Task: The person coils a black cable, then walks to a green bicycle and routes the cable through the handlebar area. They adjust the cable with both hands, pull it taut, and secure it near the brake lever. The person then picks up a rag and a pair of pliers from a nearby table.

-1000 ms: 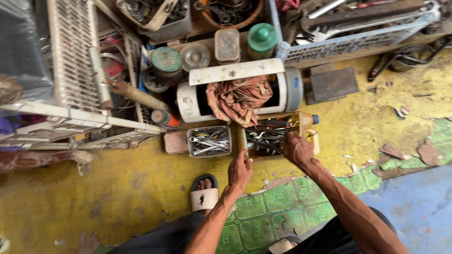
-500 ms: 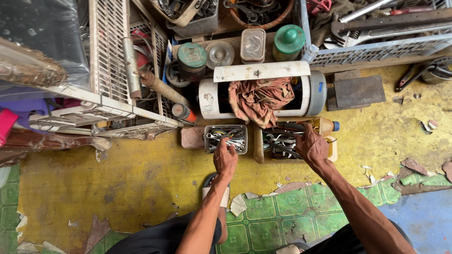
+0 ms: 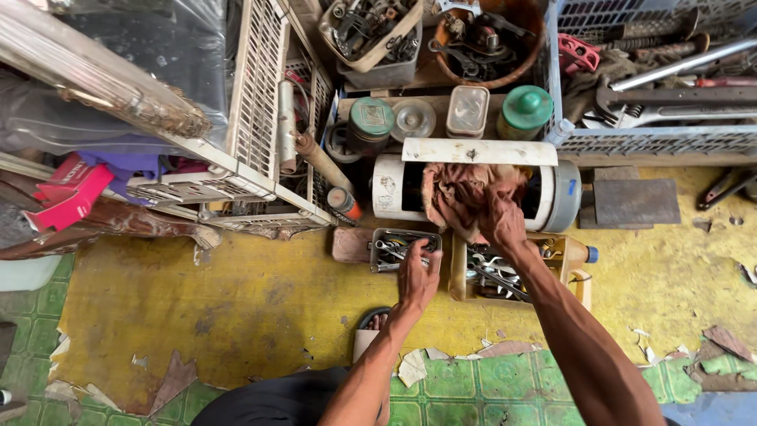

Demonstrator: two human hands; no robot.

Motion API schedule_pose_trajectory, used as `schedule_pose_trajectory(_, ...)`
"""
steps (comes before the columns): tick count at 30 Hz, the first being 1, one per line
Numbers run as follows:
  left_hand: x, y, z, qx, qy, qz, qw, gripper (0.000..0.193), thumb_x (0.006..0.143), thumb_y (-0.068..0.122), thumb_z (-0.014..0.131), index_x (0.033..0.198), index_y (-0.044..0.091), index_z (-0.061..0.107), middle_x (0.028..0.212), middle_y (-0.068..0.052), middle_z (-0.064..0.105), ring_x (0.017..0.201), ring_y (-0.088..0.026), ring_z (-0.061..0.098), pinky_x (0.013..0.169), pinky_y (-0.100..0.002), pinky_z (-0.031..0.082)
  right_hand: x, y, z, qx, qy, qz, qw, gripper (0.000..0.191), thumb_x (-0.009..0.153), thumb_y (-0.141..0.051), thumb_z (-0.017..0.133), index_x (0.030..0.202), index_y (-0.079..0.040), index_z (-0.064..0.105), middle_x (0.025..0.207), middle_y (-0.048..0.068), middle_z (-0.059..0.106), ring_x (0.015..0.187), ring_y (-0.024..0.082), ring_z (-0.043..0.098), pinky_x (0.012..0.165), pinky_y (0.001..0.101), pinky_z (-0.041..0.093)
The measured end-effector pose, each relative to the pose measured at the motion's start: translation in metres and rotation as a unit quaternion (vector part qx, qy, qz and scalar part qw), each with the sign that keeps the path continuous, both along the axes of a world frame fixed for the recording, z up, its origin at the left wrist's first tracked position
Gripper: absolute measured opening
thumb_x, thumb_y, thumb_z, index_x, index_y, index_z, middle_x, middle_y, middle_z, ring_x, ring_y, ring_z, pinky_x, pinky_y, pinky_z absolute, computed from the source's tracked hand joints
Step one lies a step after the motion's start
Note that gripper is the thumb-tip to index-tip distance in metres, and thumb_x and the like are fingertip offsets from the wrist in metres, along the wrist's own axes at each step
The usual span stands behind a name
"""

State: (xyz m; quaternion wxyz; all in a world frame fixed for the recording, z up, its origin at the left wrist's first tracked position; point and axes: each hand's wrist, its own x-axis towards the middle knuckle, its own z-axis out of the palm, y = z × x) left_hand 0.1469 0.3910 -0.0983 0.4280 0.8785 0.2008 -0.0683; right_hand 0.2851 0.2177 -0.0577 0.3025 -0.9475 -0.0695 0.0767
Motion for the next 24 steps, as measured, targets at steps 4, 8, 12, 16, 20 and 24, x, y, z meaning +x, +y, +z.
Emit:
schedule_pose_trajectory(4, 0.026, -0.012, 0.033, -0.311, -0.012, 0.129, 0.942, 0.070, 0.094, 0.054, 0.056, 0.150, 0.016, 0.038, 0.128, -0.012, 0.065, 0.090, -0.025, 0.071, 0.076, -0.046, 0.057, -0.037, -0.008, 0.002, 0.075, -0.153, 0.096, 0.981, 0.017, 0.083, -0.010, 0.071, 0.096, -0.003, 0.063, 0.087, 0.017, 0.068, 0.074, 0.039, 0.067, 0.061, 0.0499, 0.053)
schedule_pose_trajectory(8, 0.050, -0.014, 0.034, -0.491, 0.080, 0.230, 0.837, 0.073, 0.088, 0.059, 0.060, 0.148, 0.020, 0.044, 0.142, -0.007, 0.056, 0.108, -0.020, 0.065, 0.088, -0.047, 0.053, -0.068, 0.005, 0.004, 0.089, -0.281, 0.227, 0.928, 0.033, 0.079, -0.002, 0.062, 0.113, -0.001, 0.061, 0.103, 0.019, 0.068, 0.089, 0.035, 0.069, 0.068, 0.0410, 0.057)
schedule_pose_trajectory(12, 0.055, -0.012, 0.017, -0.448, 0.002, 0.270, 0.852, 0.064, 0.085, 0.050, 0.070, 0.137, 0.013, 0.063, 0.140, -0.003, 0.063, 0.126, -0.017, 0.057, 0.103, -0.044, 0.045, -0.079, 0.012, 0.010, 0.089, -0.141, 0.274, 0.947, 0.030, 0.080, -0.012, 0.076, 0.102, -0.002, 0.059, 0.086, 0.019, 0.065, 0.078, 0.035, 0.066, 0.066, 0.0444, 0.055)
schedule_pose_trajectory(16, 0.071, -0.011, 0.020, -0.460, -0.006, 0.305, 0.834, 0.056, 0.087, 0.051, 0.070, 0.128, 0.013, 0.062, 0.131, -0.008, 0.064, 0.116, -0.021, 0.063, 0.099, -0.047, 0.055, -0.081, 0.012, 0.023, 0.039, -0.108, 0.236, 0.965, 0.022, 0.088, -0.018, 0.073, 0.103, -0.006, 0.061, 0.085, 0.016, 0.066, 0.075, 0.031, 0.065, 0.064, 0.0429, 0.055)
schedule_pose_trajectory(20, 0.102, -0.018, 0.051, -0.507, 0.089, 0.216, 0.829, 0.074, 0.096, 0.068, 0.051, 0.124, 0.001, 0.062, 0.120, -0.025, 0.064, 0.095, -0.030, 0.063, 0.083, -0.046, 0.052, -0.042, -0.004, 0.047, 0.017, -0.154, 0.149, 0.977, 0.033, 0.092, -0.006, 0.062, 0.124, -0.012, 0.063, 0.110, 0.018, 0.068, 0.084, 0.029, 0.067, 0.062, 0.0370, 0.059)
schedule_pose_trajectory(24, 0.098, -0.036, 0.075, -0.378, 0.113, 0.213, 0.894, 0.056, 0.097, 0.051, 0.059, 0.147, 0.032, 0.044, 0.127, -0.008, 0.061, 0.093, -0.029, 0.067, 0.083, -0.049, 0.054, -0.026, -0.020, 0.071, -0.157, -0.144, 0.053, 0.976, 0.063, 0.073, -0.006, 0.075, 0.134, -0.013, 0.062, 0.146, 0.024, 0.056, 0.094, 0.039, 0.068, 0.069, 0.0580, 0.056)
